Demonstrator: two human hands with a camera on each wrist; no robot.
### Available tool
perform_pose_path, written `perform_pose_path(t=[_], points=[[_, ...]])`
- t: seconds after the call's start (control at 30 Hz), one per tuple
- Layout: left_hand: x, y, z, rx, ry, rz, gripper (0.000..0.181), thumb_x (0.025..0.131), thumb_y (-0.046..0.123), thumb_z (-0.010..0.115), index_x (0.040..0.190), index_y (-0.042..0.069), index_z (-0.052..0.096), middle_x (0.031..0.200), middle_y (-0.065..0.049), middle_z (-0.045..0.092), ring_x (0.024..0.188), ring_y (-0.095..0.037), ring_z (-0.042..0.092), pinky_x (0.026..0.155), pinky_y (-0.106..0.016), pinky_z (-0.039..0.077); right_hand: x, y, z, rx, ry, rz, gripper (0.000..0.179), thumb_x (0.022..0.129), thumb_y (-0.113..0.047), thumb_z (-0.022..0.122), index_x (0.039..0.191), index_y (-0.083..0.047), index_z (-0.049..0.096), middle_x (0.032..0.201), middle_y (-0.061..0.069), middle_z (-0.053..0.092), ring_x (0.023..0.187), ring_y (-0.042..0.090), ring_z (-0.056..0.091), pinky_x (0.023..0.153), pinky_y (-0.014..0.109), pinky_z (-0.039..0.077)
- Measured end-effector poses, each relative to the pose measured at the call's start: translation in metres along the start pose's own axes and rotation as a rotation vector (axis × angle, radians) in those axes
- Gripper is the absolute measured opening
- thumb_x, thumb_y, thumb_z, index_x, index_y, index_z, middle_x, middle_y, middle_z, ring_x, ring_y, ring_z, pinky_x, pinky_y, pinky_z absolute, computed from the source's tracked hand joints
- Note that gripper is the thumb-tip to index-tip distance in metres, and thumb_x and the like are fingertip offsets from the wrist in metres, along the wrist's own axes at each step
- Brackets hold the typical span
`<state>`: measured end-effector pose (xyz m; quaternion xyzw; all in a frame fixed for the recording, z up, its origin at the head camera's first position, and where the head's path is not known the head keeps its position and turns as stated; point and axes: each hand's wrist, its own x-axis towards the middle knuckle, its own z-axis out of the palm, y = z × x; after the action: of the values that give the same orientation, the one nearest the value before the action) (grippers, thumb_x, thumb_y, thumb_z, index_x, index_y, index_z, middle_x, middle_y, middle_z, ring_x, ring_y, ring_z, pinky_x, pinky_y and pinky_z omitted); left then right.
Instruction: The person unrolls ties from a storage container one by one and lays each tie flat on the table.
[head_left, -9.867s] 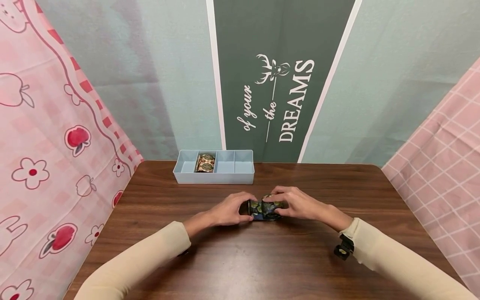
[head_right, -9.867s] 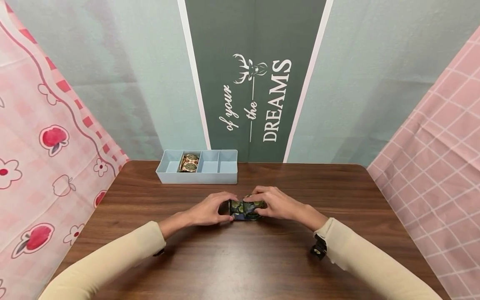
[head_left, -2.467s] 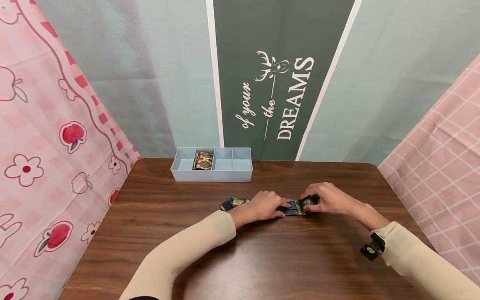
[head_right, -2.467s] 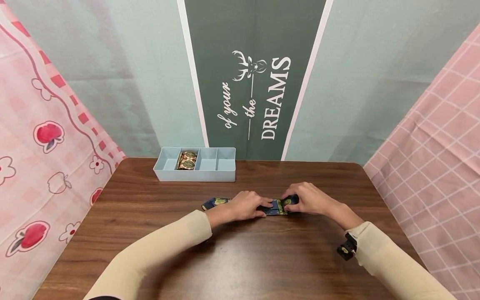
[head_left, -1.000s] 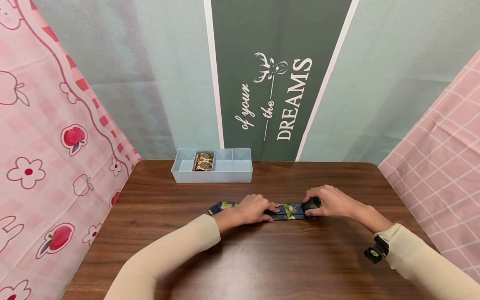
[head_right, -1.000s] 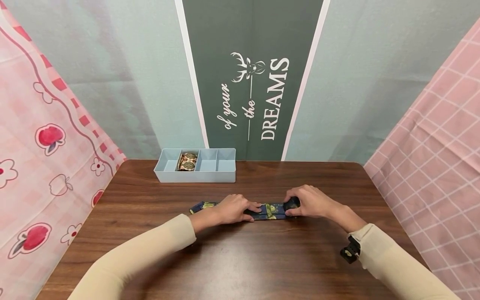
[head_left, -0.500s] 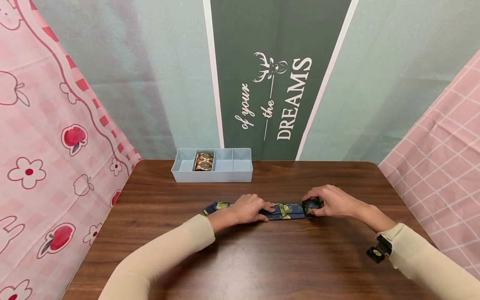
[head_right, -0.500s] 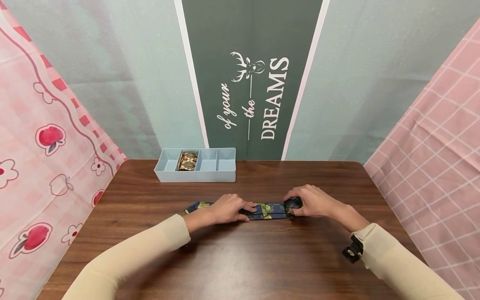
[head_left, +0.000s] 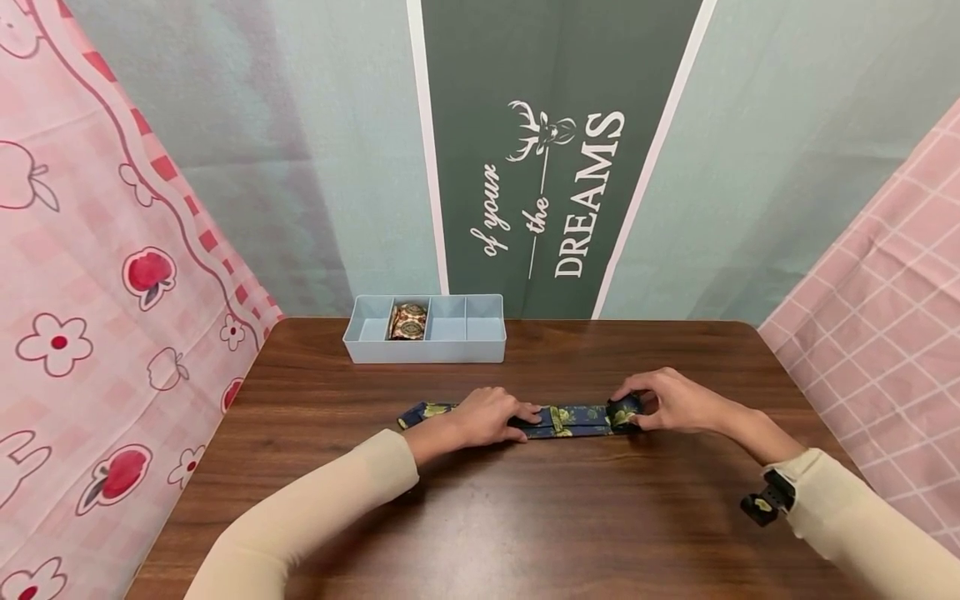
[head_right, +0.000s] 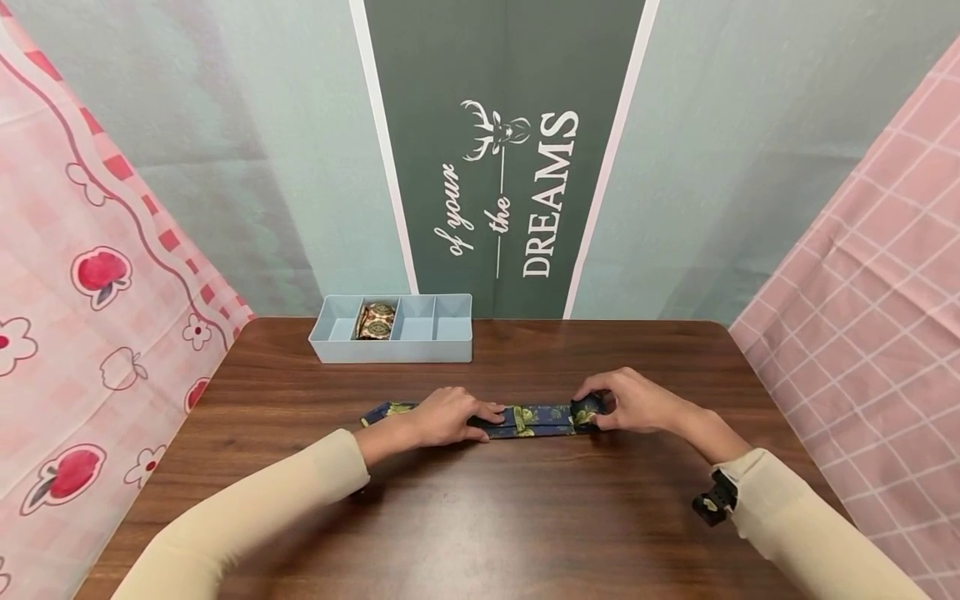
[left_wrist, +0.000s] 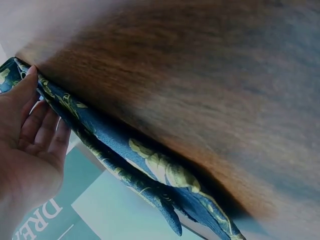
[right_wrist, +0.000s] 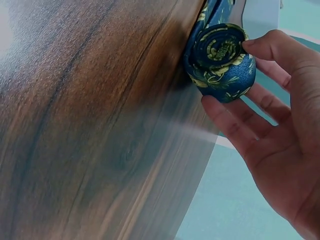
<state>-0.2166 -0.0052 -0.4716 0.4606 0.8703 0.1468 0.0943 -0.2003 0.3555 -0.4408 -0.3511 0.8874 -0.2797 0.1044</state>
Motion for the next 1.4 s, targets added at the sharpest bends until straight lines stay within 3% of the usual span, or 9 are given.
perform_pose_path(t=[0.3,0.4,0.53,0.63,0.8,1.1,1.4], points=[[0.000,0.001,-0.003,0.010,-0.006,0.018,0.037,0.099,0.031,0.077,0.136,0.025,0.074,0.146,0.006,0.064,0.106,-0.020,0.076,0.079,-0.030,0.061,0.000,0.002,-0.002,0.032,-0.026,0.008,0.033,0.088,0.001,0.079,0.120,-0.009,0.075,0.113,0.008,0.075,0.090,0.012,0.071,0.071,0.032,0.063],[0.002,0.003,-0.004,0.044,-0.001,0.020,0.036,0.100,0.033,0.077,0.135,0.025,0.076,0.143,0.008,0.066,0.109,-0.017,0.075,0.083,-0.031,0.061,0.001,0.000,-0.003,0.002,-0.017,-0.001,0.030,0.089,-0.002,0.080,0.117,-0.010,0.075,0.111,0.006,0.075,0.089,0.010,0.070,0.070,0.030,0.063],[0.008,0.006,-0.004,0.087,0.039,0.019,0.034,0.100,0.038,0.076,0.132,0.025,0.078,0.136,0.009,0.072,0.111,-0.013,0.075,0.087,-0.034,0.061,0.005,-0.003,0.000,-0.067,0.017,-0.027,0.020,0.093,-0.017,0.084,0.111,-0.013,0.076,0.103,-0.001,0.075,0.081,0.006,0.066,0.065,0.028,0.059],[0.014,0.009,-0.003,0.103,0.081,0.018,0.035,0.100,0.041,0.075,0.131,0.025,0.078,0.129,0.007,0.076,0.105,-0.013,0.076,0.083,-0.034,0.062,0.008,-0.005,0.002,-0.134,0.041,-0.035,0.021,0.092,-0.028,0.085,0.107,-0.015,0.077,0.097,-0.006,0.073,0.074,0.003,0.062,0.061,0.024,0.053],[0.026,0.017,-0.002,0.109,0.119,0.007,0.043,0.100,0.044,0.074,0.137,0.024,0.074,0.134,0.007,0.073,0.103,-0.014,0.077,0.081,-0.035,0.063,0.013,-0.008,0.004,-0.206,0.052,-0.018,0.020,0.090,-0.028,0.087,0.102,-0.017,0.076,0.092,-0.009,0.072,0.071,0.001,0.059,0.061,0.022,0.046],[0.043,0.029,0.002,0.063,0.111,0.036,0.045,0.099,0.039,0.077,0.139,0.019,0.073,0.141,0.002,0.068,0.110,-0.015,0.075,0.092,-0.031,0.060,0.016,-0.009,0.004,-0.241,0.054,-0.028,0.021,0.088,-0.025,0.088,0.103,-0.017,0.075,0.093,-0.009,0.073,0.073,0.003,0.059,0.063,0.023,0.049],[0.055,0.035,0.008,0.078,0.072,0.040,0.042,0.100,0.039,0.075,0.139,0.024,0.073,0.141,0.007,0.069,0.119,-0.014,0.072,0.095,-0.031,0.059,0.014,-0.006,0.006,-0.269,0.055,-0.052,0.024,0.088,-0.021,0.087,0.109,-0.011,0.080,0.104,-0.003,0.077,0.084,0.005,0.068,0.068,0.027,0.056]])
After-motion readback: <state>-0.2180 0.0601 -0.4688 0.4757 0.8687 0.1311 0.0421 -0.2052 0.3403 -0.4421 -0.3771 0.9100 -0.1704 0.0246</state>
